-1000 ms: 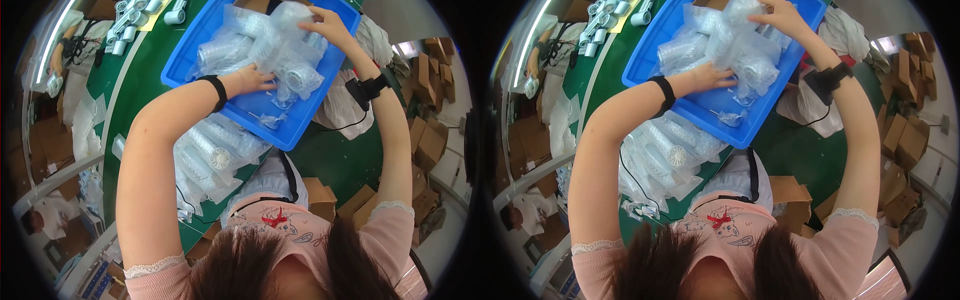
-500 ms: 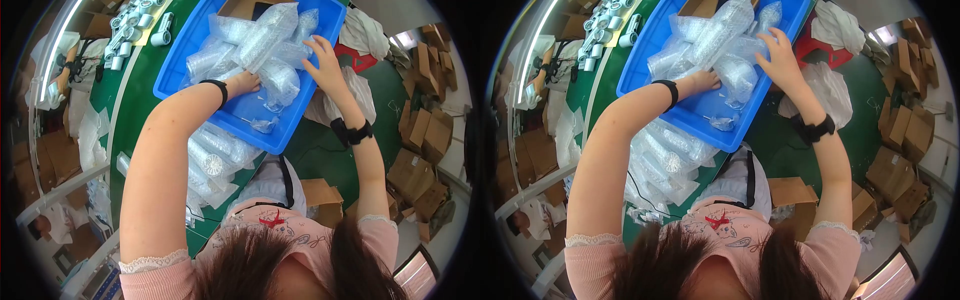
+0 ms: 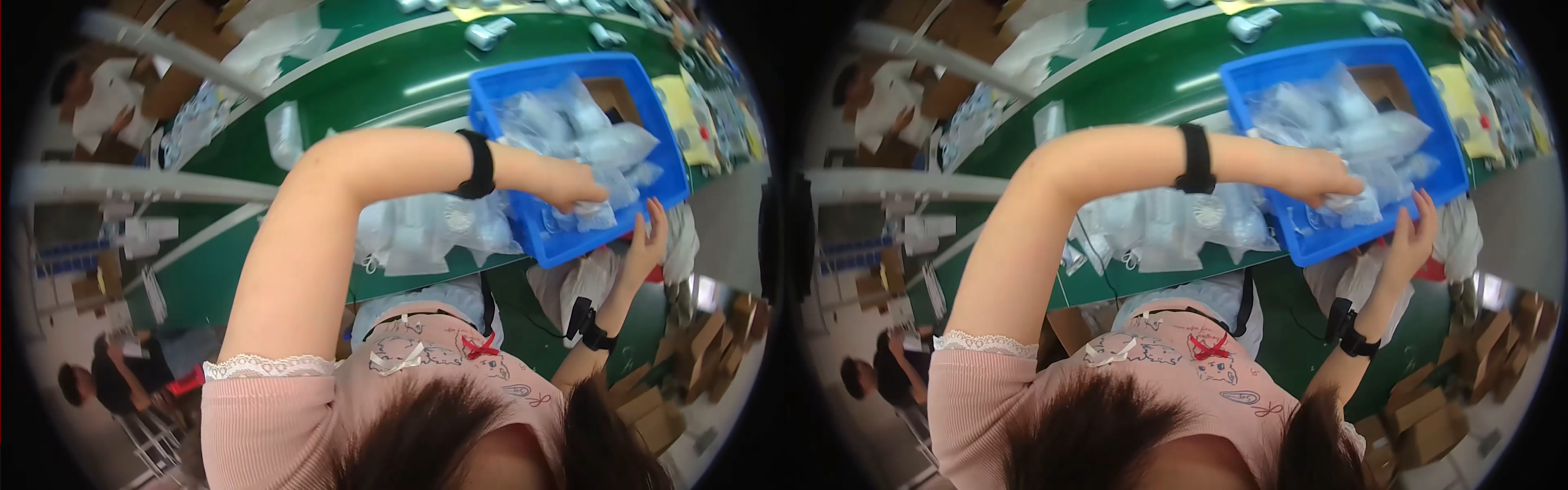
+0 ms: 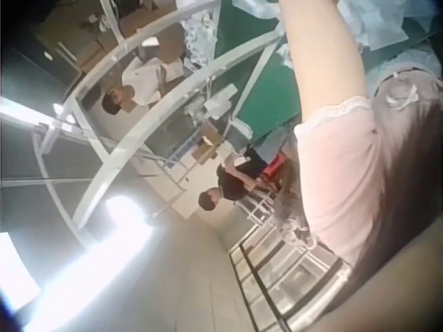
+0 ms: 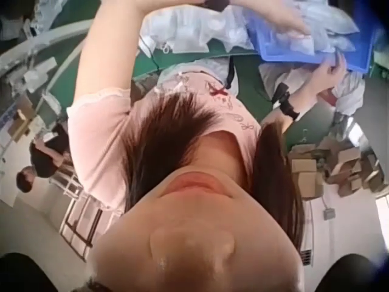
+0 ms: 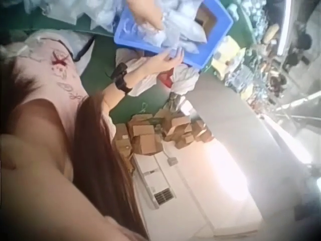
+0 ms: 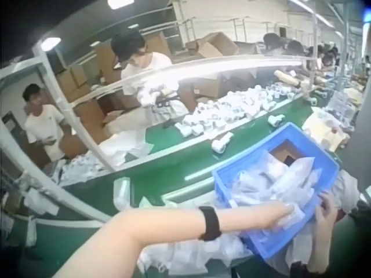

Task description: The person packages handheld fans by hand, placing each fan, a charging cable, and a manual into a box. They fold the box flaps closed, set the packaged boxes aside, and gather more fans from a blue bin to repeat the process.

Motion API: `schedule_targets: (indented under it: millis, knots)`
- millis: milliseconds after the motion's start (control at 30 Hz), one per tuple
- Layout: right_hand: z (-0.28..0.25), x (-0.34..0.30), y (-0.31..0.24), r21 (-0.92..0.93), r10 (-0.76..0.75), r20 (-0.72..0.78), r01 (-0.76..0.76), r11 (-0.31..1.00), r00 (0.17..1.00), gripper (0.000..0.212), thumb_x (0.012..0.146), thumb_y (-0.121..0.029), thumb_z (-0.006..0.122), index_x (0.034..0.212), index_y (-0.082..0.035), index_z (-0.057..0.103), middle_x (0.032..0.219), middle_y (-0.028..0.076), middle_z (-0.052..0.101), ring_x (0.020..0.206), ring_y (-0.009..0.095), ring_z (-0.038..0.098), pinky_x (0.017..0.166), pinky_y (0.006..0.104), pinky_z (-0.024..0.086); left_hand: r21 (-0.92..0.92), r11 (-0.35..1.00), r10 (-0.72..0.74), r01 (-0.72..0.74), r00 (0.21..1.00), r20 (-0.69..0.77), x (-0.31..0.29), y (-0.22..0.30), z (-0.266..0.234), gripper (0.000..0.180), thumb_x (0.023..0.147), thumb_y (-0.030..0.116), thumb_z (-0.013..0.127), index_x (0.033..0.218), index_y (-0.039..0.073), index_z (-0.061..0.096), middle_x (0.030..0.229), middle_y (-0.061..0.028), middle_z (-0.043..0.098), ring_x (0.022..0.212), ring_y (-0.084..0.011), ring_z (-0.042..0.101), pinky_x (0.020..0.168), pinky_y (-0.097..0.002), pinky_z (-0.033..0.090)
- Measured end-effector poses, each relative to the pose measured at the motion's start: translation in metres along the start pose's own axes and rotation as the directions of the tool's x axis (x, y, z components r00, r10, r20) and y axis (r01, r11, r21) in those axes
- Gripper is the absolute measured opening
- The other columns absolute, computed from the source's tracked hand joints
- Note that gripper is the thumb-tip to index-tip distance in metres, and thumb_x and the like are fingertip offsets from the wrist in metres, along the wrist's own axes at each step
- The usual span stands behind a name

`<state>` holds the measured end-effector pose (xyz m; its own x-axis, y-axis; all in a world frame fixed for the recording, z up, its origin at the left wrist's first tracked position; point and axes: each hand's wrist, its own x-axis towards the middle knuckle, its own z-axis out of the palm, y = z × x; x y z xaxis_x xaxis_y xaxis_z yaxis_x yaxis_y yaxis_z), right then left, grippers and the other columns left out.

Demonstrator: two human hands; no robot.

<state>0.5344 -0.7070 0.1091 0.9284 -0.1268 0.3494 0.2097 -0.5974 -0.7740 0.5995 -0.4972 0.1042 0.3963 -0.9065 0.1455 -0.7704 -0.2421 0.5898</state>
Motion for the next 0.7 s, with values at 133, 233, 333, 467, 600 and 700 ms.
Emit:
schedule_targets:
  millis: [133,233,333,467,600,700]
  knots:
    - [0.045,-0.01,-0.053,0.312,0.046,-0.11,-0.009,0.95,0.993,0.025,0.082,-0.003,0.051,0.106,0.001,0.055,0.115,0.011,0.051,0.106,0.019,0.049,0.084,0.0301,0.043,-0.292,0.954,-0.222,0.065,0.808,-0.546,-0.105,0.094,-0.063,0.037,0.06,0.006,0.063,0.092,0.002,0.045,0.075,-0.0175,0.055,0.073,-0.0364,0.056,0.061,-0.0395,0.043]
    - [0.1,-0.028,-0.114,0.497,0.028,0.081,-0.065,0.865,0.996,0.023,0.082,-0.001,0.049,0.104,0.001,0.056,0.11,0.012,0.054,0.103,0.019,0.051,0.081,0.0297,0.044,-0.271,0.935,-0.355,0.23,0.589,-0.725,-0.223,0.16,-0.065,0.039,0.057,0.003,0.065,0.092,0.003,0.047,0.08,-0.0139,0.054,0.072,-0.0321,0.056,0.058,-0.0359,0.045]
    - [0.163,-0.057,-0.165,0.503,-0.179,0.329,-0.012,0.864,0.927,0.022,0.08,0.001,0.05,0.101,0.002,0.056,0.105,0.01,0.056,0.1,0.018,0.052,0.08,0.0293,0.044,-0.462,0.66,-0.693,0.592,0.243,-0.679,-0.335,0.204,-0.03,0.034,0.058,0.006,0.066,0.088,0.005,0.05,0.083,-0.01,0.057,0.073,-0.025,0.058,0.065,-0.0278,0.044]
    - [0.24,-0.106,-0.234,0.521,-0.424,0.657,0.031,0.853,0.624,0.023,0.076,0.0,0.053,0.099,-0.002,0.056,0.108,0.008,0.053,0.1,0.017,0.051,0.079,0.0275,0.043,-0.558,0.357,-0.764,0.749,-0.109,-0.636,-0.438,0.199,0.052,0.034,0.059,0.005,0.066,0.088,0.003,0.049,0.08,-0.0138,0.054,0.071,-0.03,0.056,0.064,-0.0323,0.044]
    - [0.323,-0.156,-0.288,0.523,-0.621,0.691,0.337,0.783,0.369,0.025,0.074,-0.004,0.055,0.099,-0.003,0.055,0.108,0.013,0.051,0.1,0.026,0.051,0.081,0.0324,0.043,-0.283,0.329,-0.713,0.901,0.041,-0.699,-0.499,0.144,0.145,0.04,0.061,0.006,0.067,0.095,0.002,0.047,0.092,-0.0183,0.05,0.086,-0.0358,0.049,0.073,-0.0392,0.042]
    - [0.399,-0.158,-0.283,0.444,-0.641,0.714,0.526,0.726,0.281,0.028,0.072,-0.008,0.058,0.099,-0.001,0.055,0.105,0.017,0.052,0.099,0.033,0.05,0.083,0.0367,0.043,-0.224,0.311,-0.805,0.923,0.131,-0.578,-0.5,0.134,0.149,0.05,0.063,0.01,0.069,0.108,0.003,0.046,0.11,-0.0183,0.046,0.102,-0.0365,0.043,0.085,-0.0415,0.037]
